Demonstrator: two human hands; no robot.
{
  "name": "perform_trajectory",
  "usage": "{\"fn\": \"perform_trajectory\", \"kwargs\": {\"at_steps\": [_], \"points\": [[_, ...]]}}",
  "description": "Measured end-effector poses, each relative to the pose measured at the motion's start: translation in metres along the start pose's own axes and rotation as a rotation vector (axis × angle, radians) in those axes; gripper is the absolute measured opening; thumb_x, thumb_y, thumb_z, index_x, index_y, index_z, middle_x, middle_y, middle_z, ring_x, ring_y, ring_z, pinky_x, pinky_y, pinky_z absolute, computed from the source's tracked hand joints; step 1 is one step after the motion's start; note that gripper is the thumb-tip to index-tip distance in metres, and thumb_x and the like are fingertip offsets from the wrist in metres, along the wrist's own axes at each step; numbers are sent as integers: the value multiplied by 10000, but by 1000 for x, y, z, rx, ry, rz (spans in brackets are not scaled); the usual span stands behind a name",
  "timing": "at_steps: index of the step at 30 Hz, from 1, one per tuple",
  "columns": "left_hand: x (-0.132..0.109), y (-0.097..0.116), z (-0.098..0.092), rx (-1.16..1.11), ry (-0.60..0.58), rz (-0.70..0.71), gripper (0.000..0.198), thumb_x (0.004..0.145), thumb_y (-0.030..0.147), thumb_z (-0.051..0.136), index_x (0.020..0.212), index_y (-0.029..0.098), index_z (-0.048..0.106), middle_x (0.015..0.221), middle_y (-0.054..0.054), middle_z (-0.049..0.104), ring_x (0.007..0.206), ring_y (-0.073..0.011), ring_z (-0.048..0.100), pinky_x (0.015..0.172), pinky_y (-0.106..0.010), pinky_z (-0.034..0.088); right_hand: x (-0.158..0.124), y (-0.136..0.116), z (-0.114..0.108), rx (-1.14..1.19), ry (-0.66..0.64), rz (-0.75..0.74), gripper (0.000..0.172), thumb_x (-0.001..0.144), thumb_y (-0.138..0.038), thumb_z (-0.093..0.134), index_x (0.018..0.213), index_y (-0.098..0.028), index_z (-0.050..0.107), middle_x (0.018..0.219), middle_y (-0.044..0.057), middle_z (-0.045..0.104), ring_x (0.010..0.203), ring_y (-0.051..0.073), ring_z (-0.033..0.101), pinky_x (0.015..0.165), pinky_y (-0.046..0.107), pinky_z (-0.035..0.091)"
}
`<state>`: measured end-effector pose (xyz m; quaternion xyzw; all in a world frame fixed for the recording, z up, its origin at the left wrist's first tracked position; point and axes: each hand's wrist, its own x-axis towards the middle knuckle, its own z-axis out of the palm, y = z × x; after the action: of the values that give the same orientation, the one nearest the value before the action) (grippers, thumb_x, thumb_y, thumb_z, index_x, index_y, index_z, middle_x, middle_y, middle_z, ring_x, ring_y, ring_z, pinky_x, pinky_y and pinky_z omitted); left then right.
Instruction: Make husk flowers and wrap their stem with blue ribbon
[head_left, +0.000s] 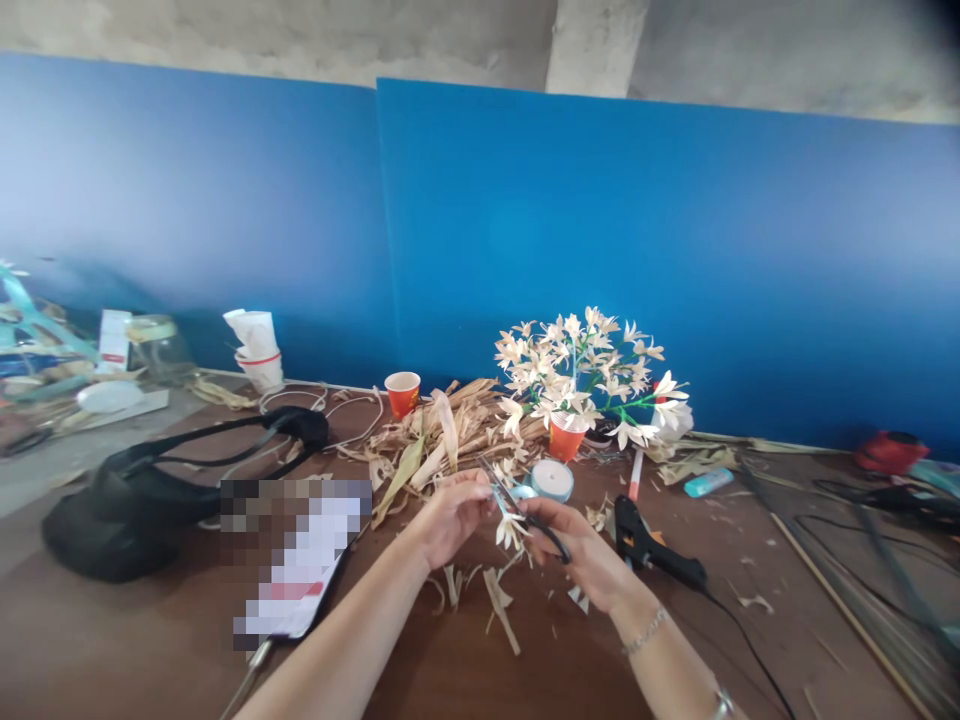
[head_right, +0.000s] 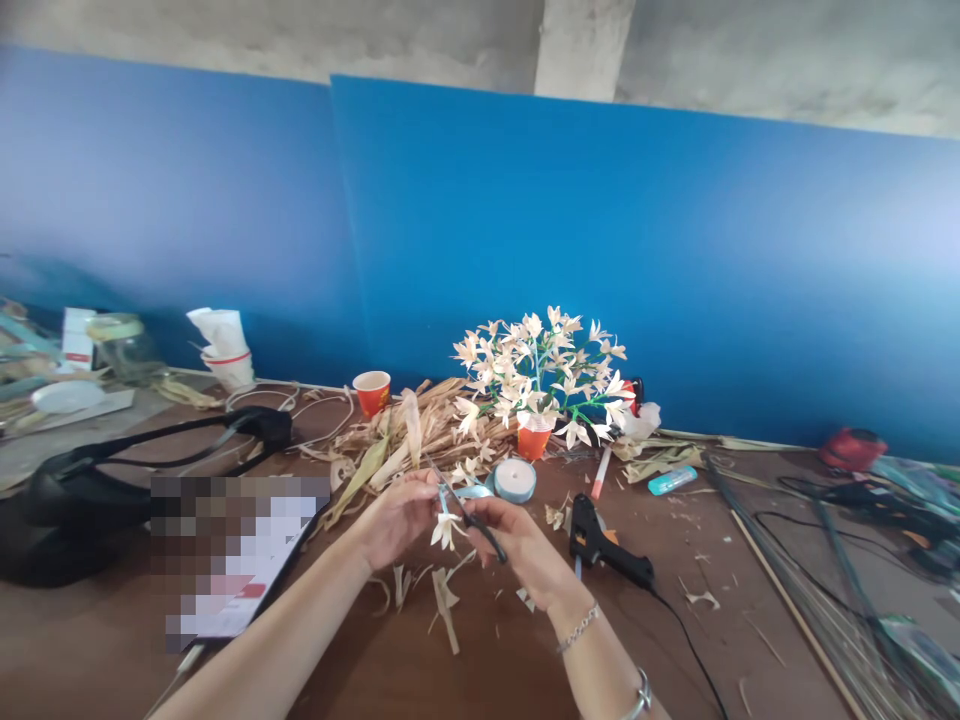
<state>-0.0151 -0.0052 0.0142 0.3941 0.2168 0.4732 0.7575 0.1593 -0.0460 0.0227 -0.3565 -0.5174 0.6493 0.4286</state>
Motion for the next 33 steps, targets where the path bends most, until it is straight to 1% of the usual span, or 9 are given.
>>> {"fn": "perform_trajectory", "kwargs": {"at_steps": [3, 10, 16, 18, 22, 25, 27, 30, 33], "points": [[0, 0, 0, -2, -5, -11, 98, 635, 138, 593, 575, 140, 515, 559, 8, 528, 549, -91, 491, 582, -219, 368, 0, 0, -3, -15, 7, -6, 272, 667, -325, 695, 880, -174, 619, 739, -11, 542, 500, 46, 395, 501, 187, 323], [0, 1, 0, -13, 32, -24, 105, 613, 133, 618, 582, 139, 517, 557, 24, 523, 542, -76, 491, 568, -197, 368, 1, 2, -4, -21, 30, -9, 336, 636, -390, 707, 876, -168, 628, 673, -14, 551, 460, 37, 353, 448, 178, 285], [-1, 2, 1, -19, 54, -36, 111, 602, 123, 619, 564, 139, 515, 545, 24, 519, 528, -75, 481, 554, -205, 365, 1, 0, -2, -43, 74, 23, 335, 591, -368, 743, 839, -168, 640, 686, -24, 553, 432, 18, 318, 408, 174, 235], [-1, 2, 1, -13, 54, -37, 102, 598, 118, 617, 566, 140, 522, 541, 24, 517, 525, -78, 478, 548, -209, 359, 1, 0, 0, -43, 71, 21, 323, 602, -364, 736, 843, -173, 638, 702, -22, 556, 437, 18, 330, 416, 173, 246], [1, 0, 1, 19, 41, -24, 81, 581, 101, 599, 545, 136, 536, 535, 17, 518, 515, -82, 464, 542, -216, 343, 1, 2, 1, -83, 24, 1, 298, 642, -347, 713, 876, -182, 629, 719, -18, 553, 471, 25, 353, 442, 170, 272], [1, -1, 2, 65, 40, -20, 102, 588, 77, 585, 518, 131, 532, 516, 22, 498, 500, -71, 434, 529, -207, 325, 0, 0, 0, -66, 47, -5, 285, 636, -340, 717, 849, -177, 620, 688, -27, 525, 443, 17, 314, 416, 170, 246], [1, 0, 3, 102, 35, -18, 130, 588, 55, 581, 498, 127, 521, 506, 26, 480, 495, -64, 419, 516, -198, 314, 0, -3, -2, -25, 58, -55, 284, 657, -353, 697, 858, -174, 609, 700, -25, 509, 460, 23, 329, 436, 176, 275], [0, 3, 4, 31, 51, -20, 140, 612, 79, 593, 505, 130, 519, 528, 17, 495, 515, -70, 444, 519, -194, 334, 3, -4, -9, -62, 115, -136, 317, 683, -359, 666, 925, -177, 572, 736, -11, 504, 545, 61, 410, 521, 201, 349], [-1, 8, 2, -98, 112, -39, 44, 663, 141, 588, 625, 119, 590, 624, -19, 560, 549, -80, 481, 487, -184, 343, 9, 5, -17, -299, 258, -155, 383, 620, -312, 704, 927, -192, 508, 659, -40, 464, 546, 89, 436, 500, 206, 345]]}}
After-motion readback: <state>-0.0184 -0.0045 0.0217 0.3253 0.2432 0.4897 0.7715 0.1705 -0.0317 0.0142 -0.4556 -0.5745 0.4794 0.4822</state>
